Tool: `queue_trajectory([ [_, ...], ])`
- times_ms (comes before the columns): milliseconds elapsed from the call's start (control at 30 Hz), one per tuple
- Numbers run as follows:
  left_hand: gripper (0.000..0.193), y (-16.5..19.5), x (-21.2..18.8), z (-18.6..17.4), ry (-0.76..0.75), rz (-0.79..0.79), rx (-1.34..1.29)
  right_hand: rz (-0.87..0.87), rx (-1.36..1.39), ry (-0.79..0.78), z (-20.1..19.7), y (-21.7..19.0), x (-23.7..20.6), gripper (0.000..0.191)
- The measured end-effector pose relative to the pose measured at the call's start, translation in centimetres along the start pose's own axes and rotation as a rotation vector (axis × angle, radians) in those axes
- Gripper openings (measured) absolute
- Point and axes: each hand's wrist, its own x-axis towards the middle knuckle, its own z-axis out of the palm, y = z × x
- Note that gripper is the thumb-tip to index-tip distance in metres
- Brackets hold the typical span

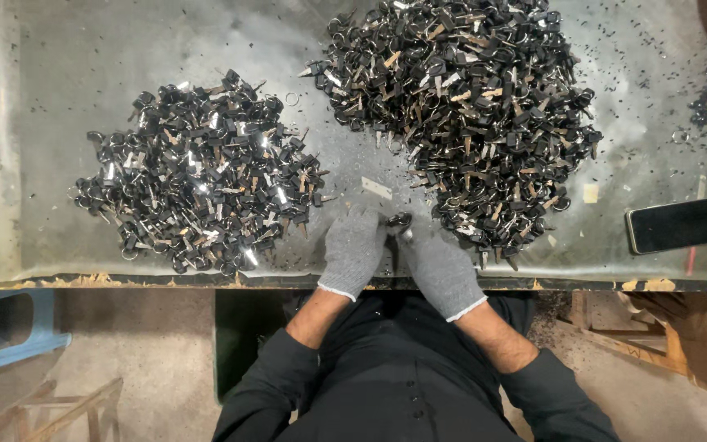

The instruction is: The person sits at a workbench with two large piles of small black metal lock parts. They pick individual parts from the center of the table, handle and turn them in their gloved hands, and place them one at a time onto the left pile, repeating this sorting motion throughout the episode.

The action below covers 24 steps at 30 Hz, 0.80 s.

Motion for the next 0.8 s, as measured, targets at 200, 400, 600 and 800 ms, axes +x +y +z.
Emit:
queue_trajectory([
  [200,0.038,-0.5,-0.9,-0.9,0.124,0.242,-0.279,-0.162,-0.235,0.053,1.0,-1.3,0.2,0.041],
  [400,0.042,0.0,-1.4,-1.1,0.154,0.248,-0.315,-0.089,0.067,-0.363,-1.0,-0.2,3.0,0.044],
  [600,0.028,-0.3,-1.5,-0.5,0.171,0.276,-0.231,0.084,-0.154,-0.235,-1.0,-0.6,2.0,0.031],
  [800,0.023,-0.8,-1.2,-0.6,0.103,0.147,-0.196,0.054,0.117,-0.353,-0.8,-0.4,1.4,0.055],
])
